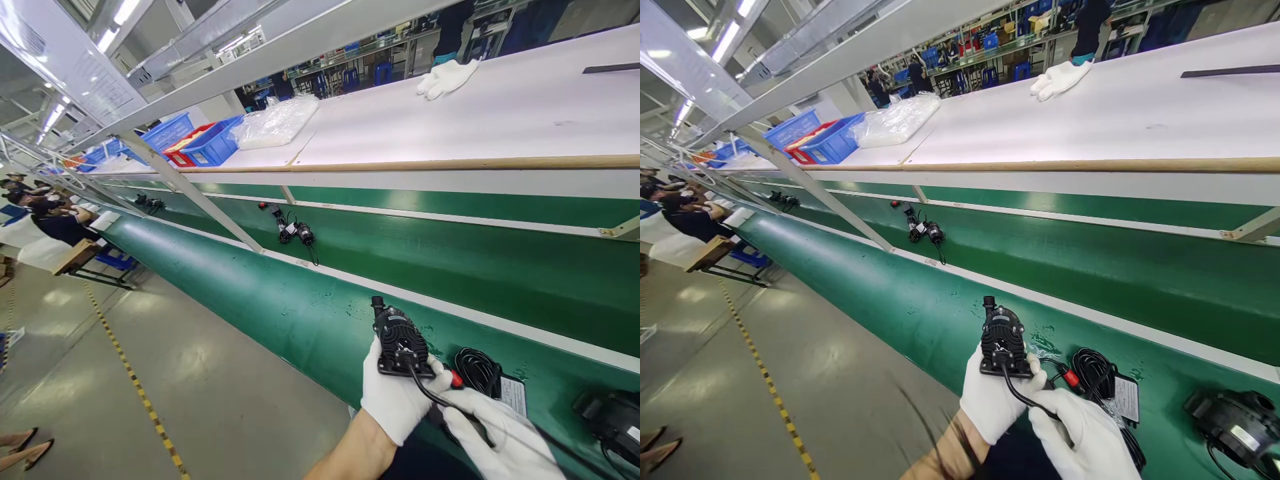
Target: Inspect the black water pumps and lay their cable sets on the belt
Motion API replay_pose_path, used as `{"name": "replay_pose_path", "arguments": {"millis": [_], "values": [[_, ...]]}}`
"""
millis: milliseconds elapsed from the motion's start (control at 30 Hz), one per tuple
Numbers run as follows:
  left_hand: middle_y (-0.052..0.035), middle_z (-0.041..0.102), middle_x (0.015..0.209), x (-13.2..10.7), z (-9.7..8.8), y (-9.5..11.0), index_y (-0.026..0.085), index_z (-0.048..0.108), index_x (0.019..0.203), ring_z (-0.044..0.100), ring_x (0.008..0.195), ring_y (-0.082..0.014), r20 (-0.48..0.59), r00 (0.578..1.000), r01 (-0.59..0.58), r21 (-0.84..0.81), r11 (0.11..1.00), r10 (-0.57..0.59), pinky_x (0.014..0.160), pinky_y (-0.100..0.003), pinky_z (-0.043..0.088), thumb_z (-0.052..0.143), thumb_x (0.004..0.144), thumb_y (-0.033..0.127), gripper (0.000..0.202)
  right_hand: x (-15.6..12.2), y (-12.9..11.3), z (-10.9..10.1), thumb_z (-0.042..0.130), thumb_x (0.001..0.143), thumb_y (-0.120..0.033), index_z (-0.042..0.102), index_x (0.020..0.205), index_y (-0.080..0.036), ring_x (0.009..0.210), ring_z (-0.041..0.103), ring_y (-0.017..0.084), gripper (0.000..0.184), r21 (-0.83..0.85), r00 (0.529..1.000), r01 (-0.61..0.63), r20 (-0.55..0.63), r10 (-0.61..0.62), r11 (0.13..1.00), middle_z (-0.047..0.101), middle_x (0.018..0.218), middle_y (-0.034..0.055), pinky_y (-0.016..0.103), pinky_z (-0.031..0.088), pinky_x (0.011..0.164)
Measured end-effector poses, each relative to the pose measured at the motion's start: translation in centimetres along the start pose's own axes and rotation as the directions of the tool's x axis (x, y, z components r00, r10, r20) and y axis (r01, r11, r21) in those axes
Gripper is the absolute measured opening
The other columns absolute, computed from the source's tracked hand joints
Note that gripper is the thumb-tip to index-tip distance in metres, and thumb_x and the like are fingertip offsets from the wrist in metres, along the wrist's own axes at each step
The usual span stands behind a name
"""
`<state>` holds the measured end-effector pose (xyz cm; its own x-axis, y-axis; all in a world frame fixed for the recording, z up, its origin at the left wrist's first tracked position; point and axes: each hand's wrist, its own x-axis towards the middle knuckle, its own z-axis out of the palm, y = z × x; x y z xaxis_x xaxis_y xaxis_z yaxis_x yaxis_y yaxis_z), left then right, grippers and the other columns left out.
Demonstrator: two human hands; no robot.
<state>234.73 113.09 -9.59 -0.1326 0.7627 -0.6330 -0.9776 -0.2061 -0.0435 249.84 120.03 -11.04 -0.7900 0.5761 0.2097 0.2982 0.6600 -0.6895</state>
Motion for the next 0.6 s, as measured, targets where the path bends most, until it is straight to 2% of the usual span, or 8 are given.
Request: {"name": "replay_pose_path", "arguments": {"millis": [133, 233, 333, 400, 500, 600], "values": [[-0.0178, 0.063, 0.079, 0.1, -0.2, 0.0, 0.001, 0.072, 0.084, 0.063, 0.080, -0.0260, -0.007, 1.000, 0.012, 0.003, 1.000, -0.012, 0.083, -0.039, 0.052, 0.036, 0.095, 0.069, 0.077, -0.1, 0.7, 0.2, 0.051, 0.102, -0.043, 0.076, 0.099, -0.027, 0.070, 0.079, 0.022, 0.029, -0.056, 0.992, 0.112, 0.058, -0.109, 0.992, 0.082, 0.085, 0.0018, 0.026, 0.065, 0.058], [-0.0165, 0.062, 0.078, 0.2, -0.4, 0.1, 0.002, 0.071, 0.082, 0.062, 0.078, -0.0241, 0.004, 1.000, 0.012, 0.000, 1.000, -0.012, 0.083, -0.037, 0.052, 0.043, 0.094, 0.064, 0.069, 0.3, 0.1, 0.1, 0.047, 0.104, -0.041, 0.076, 0.100, -0.026, 0.072, 0.080, 0.023, 0.032, -0.062, 0.991, 0.126, 0.044, -0.124, 0.990, 0.079, 0.078, 0.0032, 0.028, 0.065, 0.059], [-0.0155, 0.061, 0.079, 0.3, -0.5, 0.2, 0.002, 0.071, 0.084, 0.062, 0.080, -0.0242, 0.014, 1.000, 0.003, 0.033, 0.999, -0.003, 0.085, -0.038, 0.052, 0.056, 0.089, 0.056, 0.056, 0.5, -0.6, 0.3, 0.046, 0.104, -0.043, 0.075, 0.097, -0.028, 0.067, 0.078, 0.022, 0.034, -0.034, 0.994, 0.108, 0.023, -0.107, 0.994, 0.078, 0.074, 0.0020, 0.029, 0.065, 0.058], [-0.0148, 0.061, 0.079, 0.4, -0.6, 0.2, 0.003, 0.071, 0.085, 0.062, 0.081, -0.0246, 0.019, 1.000, -0.014, 0.056, 0.998, 0.013, 0.086, -0.039, 0.052, 0.058, 0.088, 0.054, 0.052, 0.6, -0.6, 0.5, 0.046, 0.104, -0.043, 0.075, 0.094, -0.029, 0.066, 0.078, 0.023, 0.035, -0.018, 0.996, 0.088, 0.024, -0.088, 0.996, 0.080, 0.078, 0.0029, 0.029, 0.065, 0.057], [-0.0151, 0.061, 0.079, 0.6, -0.7, 0.2, 0.005, 0.070, 0.080, 0.062, 0.082, -0.0255, -0.002, 1.000, -0.017, 0.048, 0.999, 0.017, 0.087, -0.041, 0.051, 0.050, 0.092, 0.058, 0.058, 0.6, -0.2, 0.6, 0.047, 0.103, -0.044, 0.076, 0.092, -0.029, 0.067, 0.079, 0.025, 0.034, -0.011, 0.999, 0.047, 0.005, -0.047, 0.999, 0.082, 0.083, 0.0041, 0.031, 0.065, 0.056], [-0.0179, 0.061, 0.082, 0.8, -0.7, 0.1, 0.003, 0.070, 0.079, 0.063, 0.086, -0.0279, 0.007, 1.000, 0.000, 0.022, 1.000, 0.000, 0.090, -0.042, 0.050, 0.042, 0.093, 0.065, 0.070, 0.6, 0.1, 0.4, 0.049, 0.102, -0.046, 0.076, 0.093, -0.030, 0.069, 0.080, 0.024, 0.033, -0.015, 1.000, 0.002, -0.013, -0.002, 1.000, 0.083, 0.085, 0.0023, 0.028, 0.065, 0.055]]}}
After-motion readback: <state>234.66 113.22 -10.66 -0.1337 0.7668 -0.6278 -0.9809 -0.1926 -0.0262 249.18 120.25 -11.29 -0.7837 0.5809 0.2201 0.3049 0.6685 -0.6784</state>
